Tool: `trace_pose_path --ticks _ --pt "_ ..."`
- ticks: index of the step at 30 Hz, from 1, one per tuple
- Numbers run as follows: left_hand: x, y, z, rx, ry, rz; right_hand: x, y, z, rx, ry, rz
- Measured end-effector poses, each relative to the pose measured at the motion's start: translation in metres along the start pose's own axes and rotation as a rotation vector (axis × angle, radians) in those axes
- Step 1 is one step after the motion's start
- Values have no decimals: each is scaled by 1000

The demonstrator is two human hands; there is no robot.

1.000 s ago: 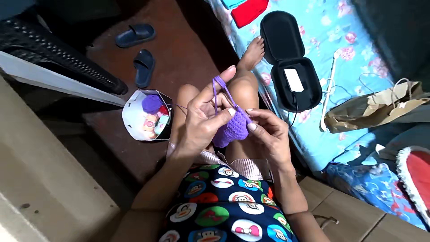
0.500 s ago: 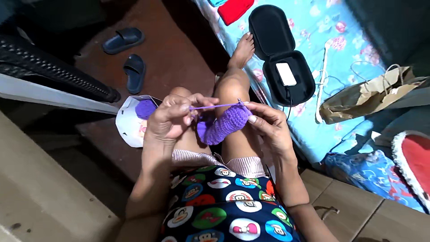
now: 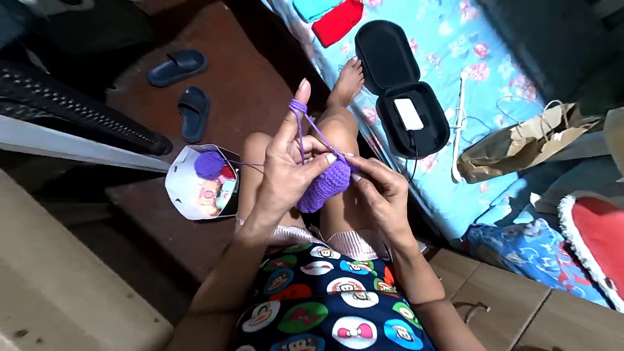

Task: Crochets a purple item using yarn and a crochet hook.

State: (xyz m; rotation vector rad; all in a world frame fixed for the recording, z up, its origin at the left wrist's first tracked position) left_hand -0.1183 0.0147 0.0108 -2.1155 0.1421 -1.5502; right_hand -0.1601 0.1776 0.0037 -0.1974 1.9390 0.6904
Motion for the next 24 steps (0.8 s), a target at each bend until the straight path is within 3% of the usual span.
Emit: trace_pose_path --ticks 3,5,8,10,12,14,20,24 --pt "0 -2 7 57 43 -59 -4 -3 2 38 69 90" --pt "5 -8 16 90 15 -250 -12 -6 3 82 189 306" --pt "7 -18 29 98 -294 -596 -21 -8 -1 89 215 410" --pt "3 -16 36 124 -488 -587 -15 -7 -5 5 14 128" --pt "5 -14 37 121 -470 -431 -1 -10 -5 -51 -240 -316" --pt "9 -13 33 121 -369 -291 5 -11 0 -18 -301 -430" --pt "11 -9 27 147 -181 -87 -20 -2 11 269 261 384" --pt "13 -3 23 136 -159 -16 -26 -3 16 331 352 559"
Point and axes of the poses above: each hand's wrist, its own z-axis away from the middle knuckle, its own y-axis out of the back of the hand, x = y × z, the point moved 7 cm from there along -z, towards the middle knuckle, and after that the axes turned 13 degrees about z, right-handed, at the moved point
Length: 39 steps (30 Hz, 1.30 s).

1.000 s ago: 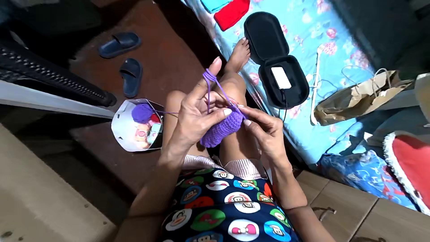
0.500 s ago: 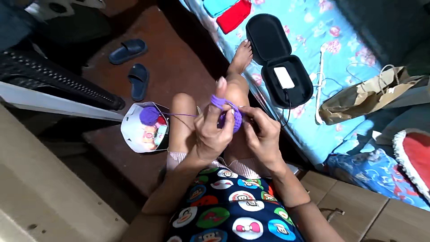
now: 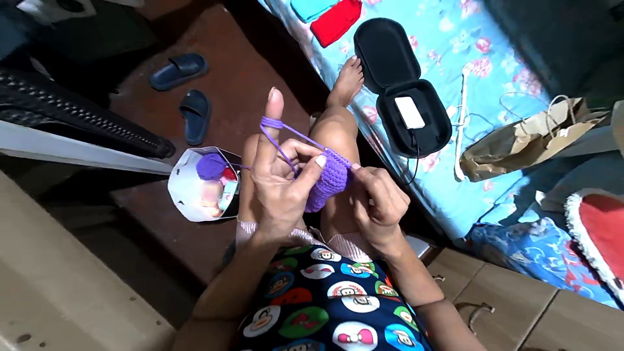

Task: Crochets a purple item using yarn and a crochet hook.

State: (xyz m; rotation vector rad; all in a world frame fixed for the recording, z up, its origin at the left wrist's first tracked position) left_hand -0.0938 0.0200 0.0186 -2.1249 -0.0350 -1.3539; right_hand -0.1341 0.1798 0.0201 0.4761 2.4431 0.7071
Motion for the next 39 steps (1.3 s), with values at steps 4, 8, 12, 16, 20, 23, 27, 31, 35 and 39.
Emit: trace_pose_path --ticks 4,8,12,16,20,23,27,31,35,39 --pt "1 5 -8 -31 36 2 0 1 1 -14 30 44" --pt "-2 12 -17 -76 93 17 2 0 2 -51 38 38" --pt "-6 15 -17 -95 139 67 4 -1 2 -67 7 -46" --pt "5 3 -5 -90 -28 -113 8 -4 0 -105 -125 -234" --pt "5 -3 5 -15 -183 -218 3 -2 1 -43 -83 -72" --pt "4 -2 3 -16 -128 -181 1 0 3 -34 -18 69" --pt "0 3 -3 -12 -45 -87 1 1 4 -41 1 90" --pt "-8 11 -11 -21 50 34 3 1 3 -68 3 56" --pt "-11 12 -12 -53 109 57 9 -3 4 -121 -100 -146" --pt "-3 1 -5 -76 1 -84 20 -13 7 -209 -420 -522"
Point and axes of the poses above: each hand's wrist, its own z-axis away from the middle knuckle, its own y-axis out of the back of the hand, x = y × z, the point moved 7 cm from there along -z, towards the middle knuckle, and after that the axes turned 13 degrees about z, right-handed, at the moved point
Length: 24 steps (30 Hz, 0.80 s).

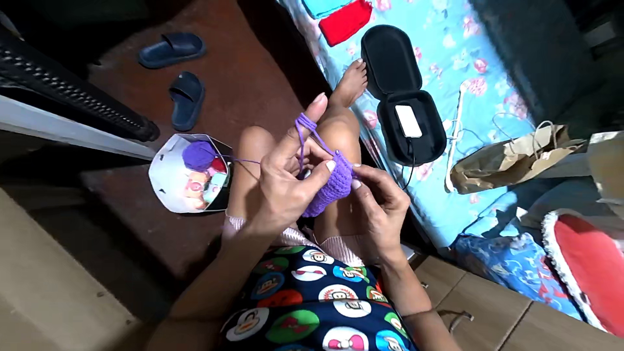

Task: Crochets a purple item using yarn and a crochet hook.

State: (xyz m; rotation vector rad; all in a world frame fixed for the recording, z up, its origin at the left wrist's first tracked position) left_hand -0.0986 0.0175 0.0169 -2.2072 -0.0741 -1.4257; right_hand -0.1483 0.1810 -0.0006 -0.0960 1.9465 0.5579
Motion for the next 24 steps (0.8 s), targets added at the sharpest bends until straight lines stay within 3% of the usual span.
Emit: trace_pose_path --ticks 7,14,19,24 --pt "-5 0 0 86 129 52 0 -2 -4 -5 39 23" --pt "1 -2 5 156 -26 -32 3 -10 -4 18 -48 -92" --pt "-1 -2 6 168 -71 -23 -13 -6 1 177 325 434" --pt "-4 4 2 150 36 34 -17 -4 5 208 395 608"
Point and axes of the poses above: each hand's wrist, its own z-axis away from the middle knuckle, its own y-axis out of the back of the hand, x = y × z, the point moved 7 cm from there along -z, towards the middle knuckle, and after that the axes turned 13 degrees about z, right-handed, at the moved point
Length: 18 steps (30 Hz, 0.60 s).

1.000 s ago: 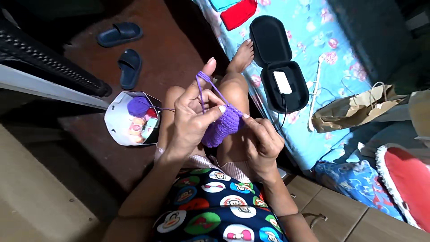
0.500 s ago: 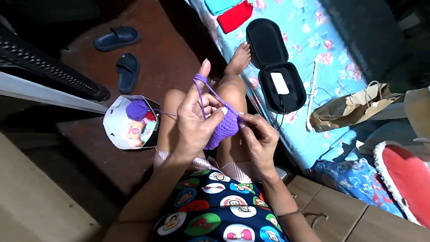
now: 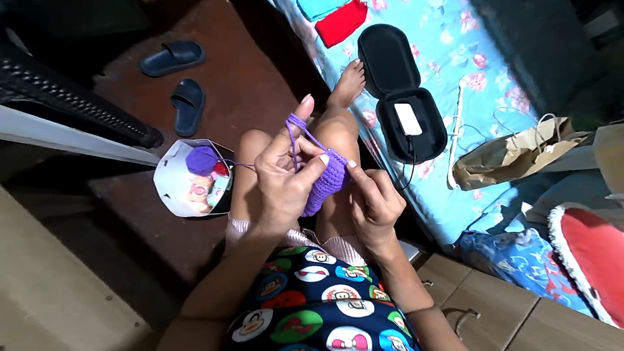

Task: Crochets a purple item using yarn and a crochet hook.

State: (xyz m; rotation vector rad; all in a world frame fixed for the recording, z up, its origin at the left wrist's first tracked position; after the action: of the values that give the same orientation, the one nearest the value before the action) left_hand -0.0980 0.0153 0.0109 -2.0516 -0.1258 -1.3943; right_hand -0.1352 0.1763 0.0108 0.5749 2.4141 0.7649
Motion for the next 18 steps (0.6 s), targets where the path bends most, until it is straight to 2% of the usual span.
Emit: trace_pose_path --ticks 2,6,8,10,13,15,18 --pt "-1 0 -2 -26 55 -13 6 -3 0 -54 -94 -158" --pt "-10 -4 2 -5 101 87 23 -21 9 -247 -591 -823" --pt "-14 -8 8 7 51 94 25 -26 10 -266 -702 -918" --pt "-15 -10 10 34 -22 76 26 -25 10 -247 -699 -881" --pt "-15 -11 8 40 -69 51 23 -17 6 -183 -517 -680" --pt "-13 -10 6 35 -57 48 21 -13 5 -142 -409 -563" --pt "-10 -10 7 -13 14 37 21 -11 3 -158 -365 -558"
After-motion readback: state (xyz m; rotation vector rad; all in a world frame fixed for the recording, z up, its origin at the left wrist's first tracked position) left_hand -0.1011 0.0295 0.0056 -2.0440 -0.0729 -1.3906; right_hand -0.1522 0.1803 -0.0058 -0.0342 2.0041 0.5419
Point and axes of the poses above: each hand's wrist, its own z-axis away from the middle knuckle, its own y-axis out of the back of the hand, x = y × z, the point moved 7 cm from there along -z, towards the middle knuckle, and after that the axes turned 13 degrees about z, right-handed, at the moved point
